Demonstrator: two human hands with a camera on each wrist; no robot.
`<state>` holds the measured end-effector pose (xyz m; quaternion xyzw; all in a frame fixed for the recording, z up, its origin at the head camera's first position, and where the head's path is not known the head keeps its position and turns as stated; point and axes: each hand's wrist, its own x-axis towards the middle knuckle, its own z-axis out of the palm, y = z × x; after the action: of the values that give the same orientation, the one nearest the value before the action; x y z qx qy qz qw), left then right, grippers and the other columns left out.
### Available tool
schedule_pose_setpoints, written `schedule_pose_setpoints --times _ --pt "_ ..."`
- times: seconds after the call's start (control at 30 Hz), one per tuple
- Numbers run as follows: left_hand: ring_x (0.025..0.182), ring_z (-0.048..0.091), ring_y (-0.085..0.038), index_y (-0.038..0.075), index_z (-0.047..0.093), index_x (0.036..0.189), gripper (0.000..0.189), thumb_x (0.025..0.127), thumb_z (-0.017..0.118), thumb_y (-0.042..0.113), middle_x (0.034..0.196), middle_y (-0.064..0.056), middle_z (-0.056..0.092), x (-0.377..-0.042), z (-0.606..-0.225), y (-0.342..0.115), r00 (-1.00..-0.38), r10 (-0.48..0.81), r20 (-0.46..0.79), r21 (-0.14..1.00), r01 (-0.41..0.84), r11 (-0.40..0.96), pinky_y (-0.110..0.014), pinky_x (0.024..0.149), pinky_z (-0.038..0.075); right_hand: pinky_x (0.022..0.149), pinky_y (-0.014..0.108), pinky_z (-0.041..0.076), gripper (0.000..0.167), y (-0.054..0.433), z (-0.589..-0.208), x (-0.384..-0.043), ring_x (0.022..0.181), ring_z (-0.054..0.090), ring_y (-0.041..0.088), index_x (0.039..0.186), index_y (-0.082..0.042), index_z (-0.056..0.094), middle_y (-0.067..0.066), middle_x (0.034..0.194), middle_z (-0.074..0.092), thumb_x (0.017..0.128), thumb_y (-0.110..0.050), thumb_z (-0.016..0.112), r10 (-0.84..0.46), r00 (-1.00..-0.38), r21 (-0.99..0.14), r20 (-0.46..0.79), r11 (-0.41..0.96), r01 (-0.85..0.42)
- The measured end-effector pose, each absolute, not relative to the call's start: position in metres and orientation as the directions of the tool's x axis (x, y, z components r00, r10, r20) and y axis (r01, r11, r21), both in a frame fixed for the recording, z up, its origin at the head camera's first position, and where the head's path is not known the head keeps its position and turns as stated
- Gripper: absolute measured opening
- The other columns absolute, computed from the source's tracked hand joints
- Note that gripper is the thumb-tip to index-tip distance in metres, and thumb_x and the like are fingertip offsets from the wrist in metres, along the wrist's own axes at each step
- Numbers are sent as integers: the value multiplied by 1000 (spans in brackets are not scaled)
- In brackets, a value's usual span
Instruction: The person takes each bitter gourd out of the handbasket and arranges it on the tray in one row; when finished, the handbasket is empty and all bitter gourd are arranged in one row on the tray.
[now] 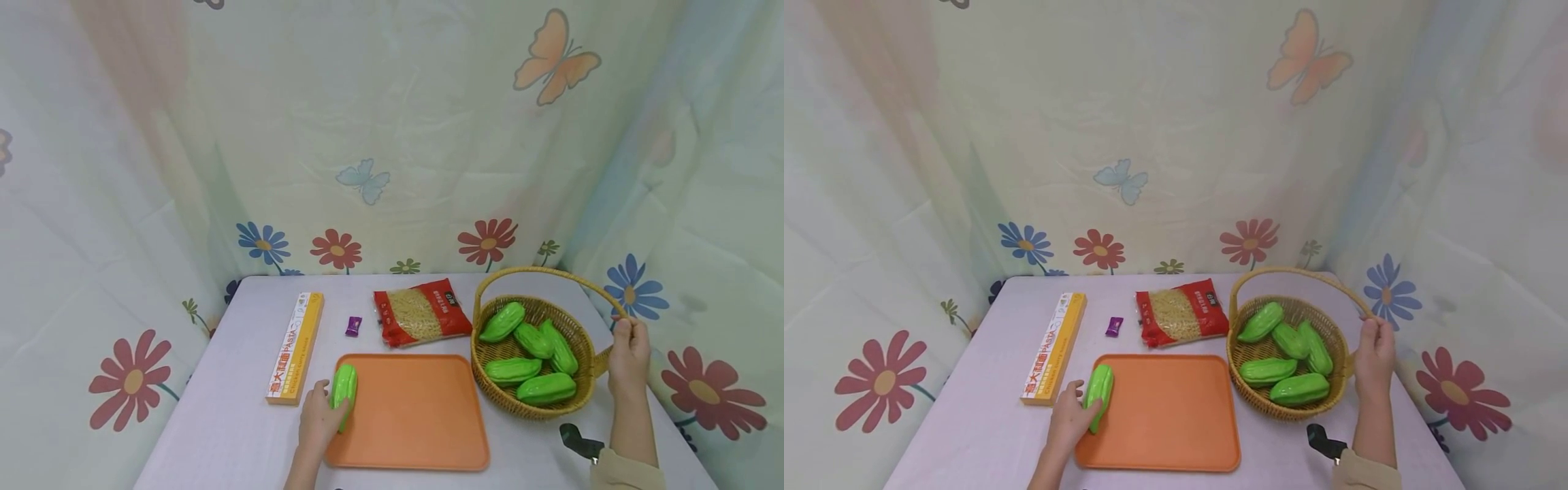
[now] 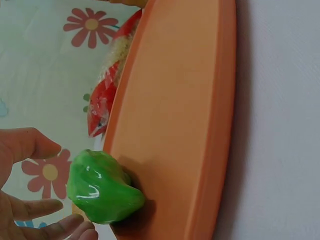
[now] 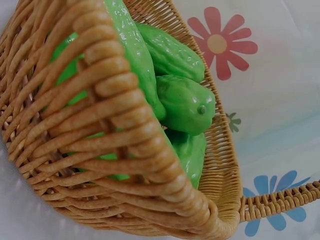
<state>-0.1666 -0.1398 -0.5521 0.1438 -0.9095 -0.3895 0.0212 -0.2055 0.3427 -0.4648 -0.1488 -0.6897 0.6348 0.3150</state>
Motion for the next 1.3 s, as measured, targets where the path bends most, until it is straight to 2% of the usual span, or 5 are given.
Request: schedule_pose_setpoints --times 0.37,0.63,0.8,1.13,1.3 --pt "80 47 -22 6 52 123 59 70 70 25 105 -13 52 -166 -533 -122 -979 -201 37 711 -115 693 -34 61 44 84 14 30 19 345 -466 -207 92 45 7 93 -4 54 -5 96 52 96 -21 45 629 -746 -938 217 -78 -338" --pt "106 48 -28 9 54 122 56 71 70 25 119 -10 50 -169 -529 -103 -993 -78 90 724 12 690 -47 84 44 89 16 28 21 345 -464 -207 96 45 9 92 -1 53 -4 96 52 95 -20 46 626 -746 -924 229 -101 -368" --pt "105 49 -26 7 54 122 54 73 69 23 117 -11 52 -172 -528 -91 -992 13 125 704 98 704 -44 86 44 89 17 26 18 344 -466 -208 98 44 9 83 -6 53 0 93 51 95 -17 46 617 -740 -899 268 -117 -422" --pt "112 48 -28 8 51 127 57 75 68 26 123 -10 51 -180 -519 -50 -961 255 108 700 255 667 -44 90 41 94 17 21 26 347 -464 -207 112 35 10 85 -5 47 -6 108 48 95 -29 42 590 -789 -964 173 -62 -258" --pt "111 49 -22 12 53 125 56 74 69 28 122 -4 52 -181 -522 -26 -918 371 139 627 371 685 -39 89 43 93 17 23 26 348 -466 -206 110 37 10 82 -5 47 -5 107 50 94 -28 43 603 -778 -960 174 -71 -270"
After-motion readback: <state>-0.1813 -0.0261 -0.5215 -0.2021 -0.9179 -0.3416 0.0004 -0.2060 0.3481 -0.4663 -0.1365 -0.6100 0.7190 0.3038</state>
